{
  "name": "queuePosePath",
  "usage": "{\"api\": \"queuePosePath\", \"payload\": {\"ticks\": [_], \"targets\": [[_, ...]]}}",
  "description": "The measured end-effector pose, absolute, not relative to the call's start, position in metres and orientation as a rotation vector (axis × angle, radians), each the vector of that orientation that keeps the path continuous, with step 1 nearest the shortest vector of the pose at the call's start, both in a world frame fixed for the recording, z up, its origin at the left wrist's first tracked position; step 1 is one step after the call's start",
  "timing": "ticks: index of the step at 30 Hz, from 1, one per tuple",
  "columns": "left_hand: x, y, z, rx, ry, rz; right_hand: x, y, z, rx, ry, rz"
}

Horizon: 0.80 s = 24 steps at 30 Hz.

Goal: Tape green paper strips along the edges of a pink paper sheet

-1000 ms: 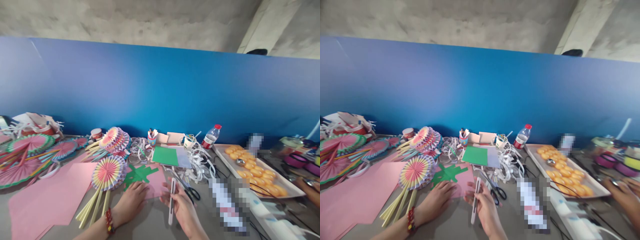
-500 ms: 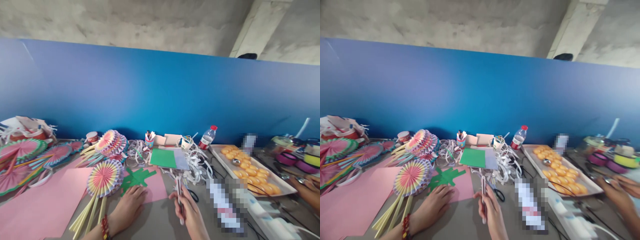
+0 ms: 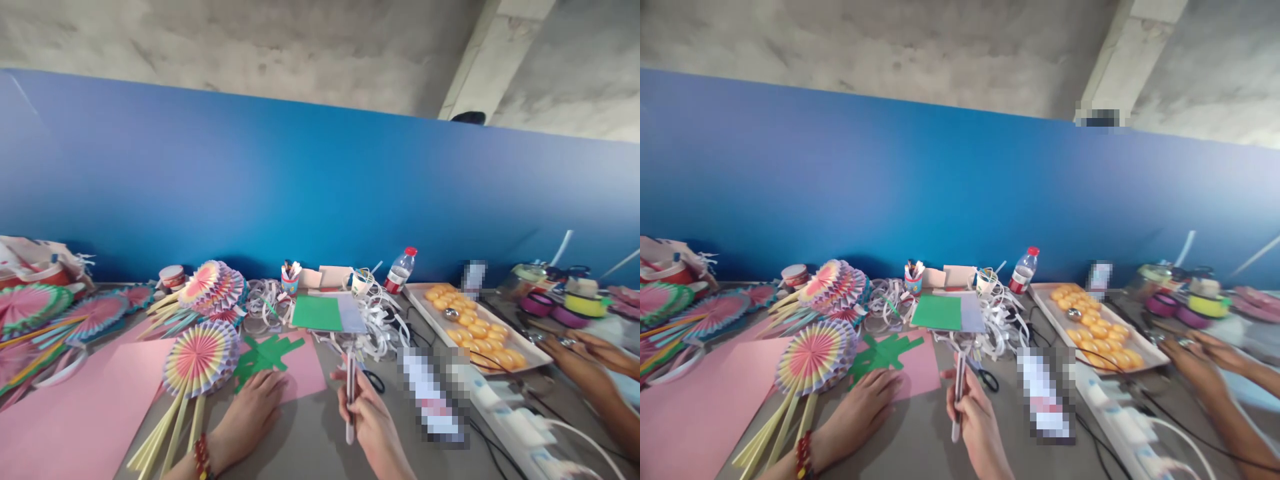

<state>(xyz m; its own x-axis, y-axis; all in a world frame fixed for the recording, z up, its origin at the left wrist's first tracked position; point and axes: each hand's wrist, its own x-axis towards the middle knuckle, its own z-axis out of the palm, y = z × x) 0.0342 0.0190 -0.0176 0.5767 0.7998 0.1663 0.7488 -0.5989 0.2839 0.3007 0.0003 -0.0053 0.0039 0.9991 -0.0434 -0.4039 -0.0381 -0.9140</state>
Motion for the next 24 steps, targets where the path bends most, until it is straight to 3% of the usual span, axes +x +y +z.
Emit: {"api": "queuePosePath", "payload": {"ticks": [3, 8, 11, 24], "targets": [[0.034, 0.019, -0.020, 2.627, 1.286, 0.410, 0.311, 0.006, -0.026, -1.098, -1.210, 1.245], [0.038, 0.014, -0.013, 2.629, 1.270, 0.445, 0.319, 0.014, -0.054, -1.374, -1.769, 0.493], [0.041, 0.013, -0.007, 2.611, 1.242, 0.478, 0.320, 0.017, -0.056, -1.455, -1.916, 0.211], [0.043, 0.009, -0.006, 2.705, 1.149, 0.391, 0.289, 0.002, -0.030, -1.355, -2.389, -0.224]]}}
